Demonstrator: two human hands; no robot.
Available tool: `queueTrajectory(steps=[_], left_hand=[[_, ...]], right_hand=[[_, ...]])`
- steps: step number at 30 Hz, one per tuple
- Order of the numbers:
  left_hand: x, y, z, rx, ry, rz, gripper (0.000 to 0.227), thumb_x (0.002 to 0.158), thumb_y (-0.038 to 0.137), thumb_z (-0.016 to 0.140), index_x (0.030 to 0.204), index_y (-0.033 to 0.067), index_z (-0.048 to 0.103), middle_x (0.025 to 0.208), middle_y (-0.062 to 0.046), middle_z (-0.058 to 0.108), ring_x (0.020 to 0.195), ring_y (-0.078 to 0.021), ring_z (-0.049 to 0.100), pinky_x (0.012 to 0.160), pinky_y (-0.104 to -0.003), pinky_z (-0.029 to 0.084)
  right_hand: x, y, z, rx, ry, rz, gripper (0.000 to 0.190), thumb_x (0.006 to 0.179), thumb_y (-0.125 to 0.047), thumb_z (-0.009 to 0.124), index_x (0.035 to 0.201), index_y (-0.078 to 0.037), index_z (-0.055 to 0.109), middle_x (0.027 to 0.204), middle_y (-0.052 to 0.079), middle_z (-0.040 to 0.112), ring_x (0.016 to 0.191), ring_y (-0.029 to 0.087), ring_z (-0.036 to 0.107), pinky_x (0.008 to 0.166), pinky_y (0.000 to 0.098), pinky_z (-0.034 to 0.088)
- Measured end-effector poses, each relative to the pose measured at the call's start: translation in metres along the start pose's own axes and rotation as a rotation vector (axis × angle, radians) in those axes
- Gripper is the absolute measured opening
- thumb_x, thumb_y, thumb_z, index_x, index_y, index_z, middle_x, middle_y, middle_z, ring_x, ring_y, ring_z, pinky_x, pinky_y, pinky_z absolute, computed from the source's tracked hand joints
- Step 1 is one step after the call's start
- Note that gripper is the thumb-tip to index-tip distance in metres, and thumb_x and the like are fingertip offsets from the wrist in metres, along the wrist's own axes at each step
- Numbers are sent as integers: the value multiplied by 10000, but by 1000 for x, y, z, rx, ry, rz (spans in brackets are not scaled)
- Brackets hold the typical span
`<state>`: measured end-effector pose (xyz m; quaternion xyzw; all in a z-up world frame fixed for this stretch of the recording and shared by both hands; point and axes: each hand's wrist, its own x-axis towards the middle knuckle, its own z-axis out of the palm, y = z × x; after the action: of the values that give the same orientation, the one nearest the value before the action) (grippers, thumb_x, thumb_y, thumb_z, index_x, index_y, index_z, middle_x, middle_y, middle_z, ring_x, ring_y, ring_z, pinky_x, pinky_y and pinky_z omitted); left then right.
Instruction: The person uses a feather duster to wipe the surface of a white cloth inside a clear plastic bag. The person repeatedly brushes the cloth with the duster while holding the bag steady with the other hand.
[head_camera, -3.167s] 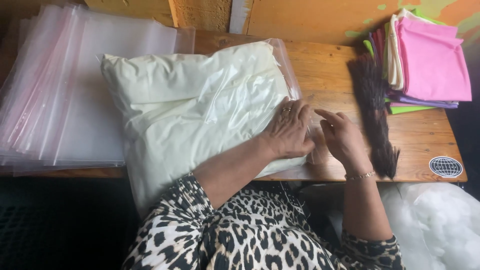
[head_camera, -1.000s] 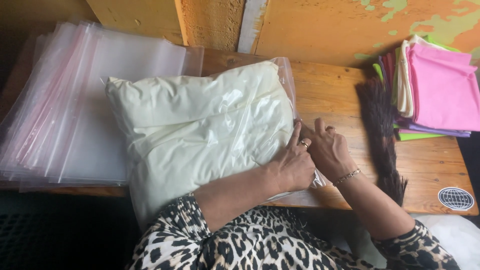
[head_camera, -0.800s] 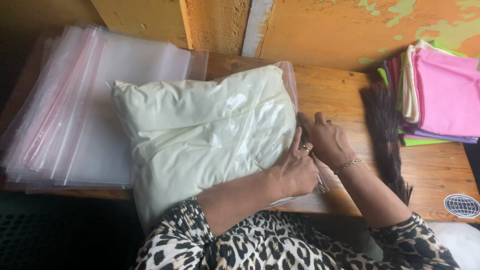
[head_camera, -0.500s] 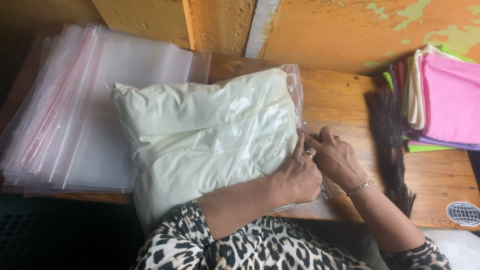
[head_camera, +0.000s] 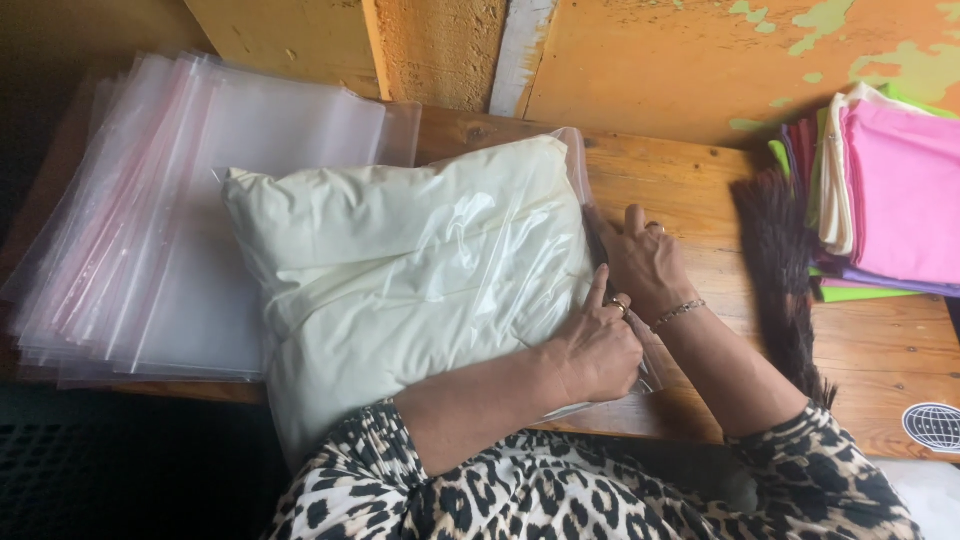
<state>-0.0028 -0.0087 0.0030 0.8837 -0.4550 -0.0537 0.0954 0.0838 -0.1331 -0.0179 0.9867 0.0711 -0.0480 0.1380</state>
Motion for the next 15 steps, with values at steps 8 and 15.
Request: queueTrajectory(steps=[8,15], left_hand=[[-1,-7,-10,-69,14,-14,395,807,295,475,847,93,812,859,-126,786,1256,-317,582,1240,-717,94],[1,-6,-5,-86,-1,-4,375,803,289,493,812,93,813,845,-140,785,1242,-339,585,1235,-716,119]], right_hand=[[-9,7,-48,296,-98,15,621,991,-91,426,1530,-397,471,1188,141,531,992,500,709,841,575,600],[-32,-11,-40,197,-191,52,687,954,-149,520,1535,-492,389,1247,76,449,1020,445,707,855,577,604]])
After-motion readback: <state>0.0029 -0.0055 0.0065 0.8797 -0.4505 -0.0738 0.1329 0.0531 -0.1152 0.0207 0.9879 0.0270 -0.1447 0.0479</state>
